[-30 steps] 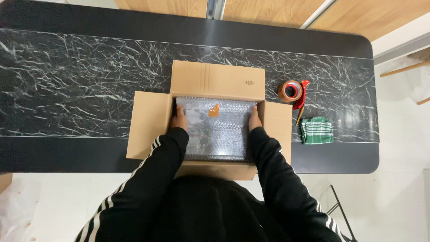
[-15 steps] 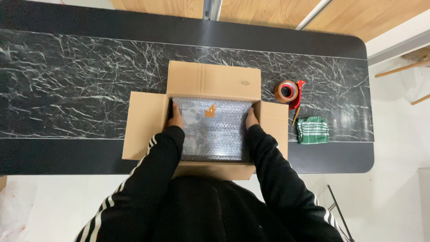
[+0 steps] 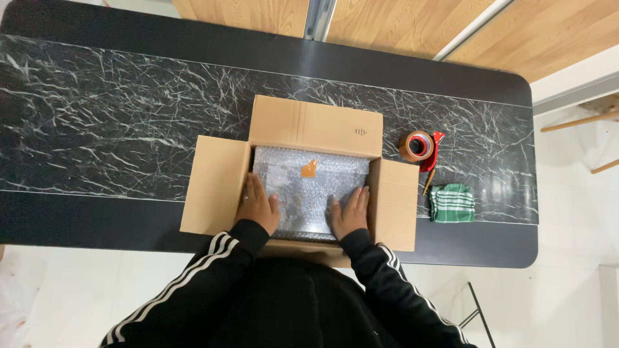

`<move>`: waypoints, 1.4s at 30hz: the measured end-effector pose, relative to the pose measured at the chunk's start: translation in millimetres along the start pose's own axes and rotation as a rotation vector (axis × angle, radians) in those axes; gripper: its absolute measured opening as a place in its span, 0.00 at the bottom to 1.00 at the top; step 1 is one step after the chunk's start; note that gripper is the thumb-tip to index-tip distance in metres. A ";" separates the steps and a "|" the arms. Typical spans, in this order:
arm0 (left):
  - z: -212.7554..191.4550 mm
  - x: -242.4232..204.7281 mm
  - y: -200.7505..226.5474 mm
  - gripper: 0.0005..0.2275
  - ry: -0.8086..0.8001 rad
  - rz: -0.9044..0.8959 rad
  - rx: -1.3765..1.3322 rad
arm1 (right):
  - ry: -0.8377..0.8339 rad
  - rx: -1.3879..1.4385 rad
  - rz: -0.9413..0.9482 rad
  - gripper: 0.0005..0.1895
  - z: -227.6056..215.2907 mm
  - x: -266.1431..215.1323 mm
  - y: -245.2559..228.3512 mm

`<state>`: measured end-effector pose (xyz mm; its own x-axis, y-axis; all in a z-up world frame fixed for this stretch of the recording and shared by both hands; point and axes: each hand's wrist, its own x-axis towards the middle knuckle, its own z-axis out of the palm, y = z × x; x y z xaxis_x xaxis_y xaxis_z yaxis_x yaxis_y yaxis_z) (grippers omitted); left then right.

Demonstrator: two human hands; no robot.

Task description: The person places bubble-wrapped picture frames one by one into a cardboard box.

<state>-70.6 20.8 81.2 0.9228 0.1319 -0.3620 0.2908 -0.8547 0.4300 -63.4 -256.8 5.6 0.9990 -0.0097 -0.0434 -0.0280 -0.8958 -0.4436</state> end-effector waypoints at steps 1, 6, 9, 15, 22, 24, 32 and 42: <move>20.9 5.2 -13.7 0.32 -0.019 0.014 -0.032 | -0.025 0.024 0.016 0.48 6.1 -0.6 2.4; 56.4 14.4 -35.7 0.34 -0.079 0.026 -0.138 | -0.116 0.077 0.093 0.52 22.3 2.5 16.0; 56.3 21.5 -41.6 0.36 -0.161 0.022 -0.152 | -0.159 0.145 0.157 0.51 38.5 12.6 32.4; 43.1 5.8 -41.9 0.37 -0.167 0.052 -0.120 | -0.201 0.227 0.085 0.57 -18.5 -1.5 14.4; -10.2 -67.6 -77.5 0.34 0.621 0.526 -0.079 | 0.587 0.202 -0.226 0.38 -106.8 -72.6 51.7; -10.2 -87.2 -91.1 0.39 0.714 0.394 -0.046 | 0.715 0.218 -0.124 0.43 -102.1 -90.4 78.4; 38.3 -88.6 -110.7 0.59 0.377 -0.350 -0.988 | 0.418 1.629 0.747 0.34 -54.3 -79.1 61.8; 24.4 -67.9 -77.9 0.39 0.157 -0.554 -0.929 | 0.614 1.500 0.863 0.36 -11.6 -45.6 76.7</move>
<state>-162.1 66.2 52.1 0.6078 0.5002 -0.6168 0.6924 0.0465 0.7200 -110.7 -330.2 -16.1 0.5514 -0.6490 -0.5241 -0.1393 0.5478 -0.8249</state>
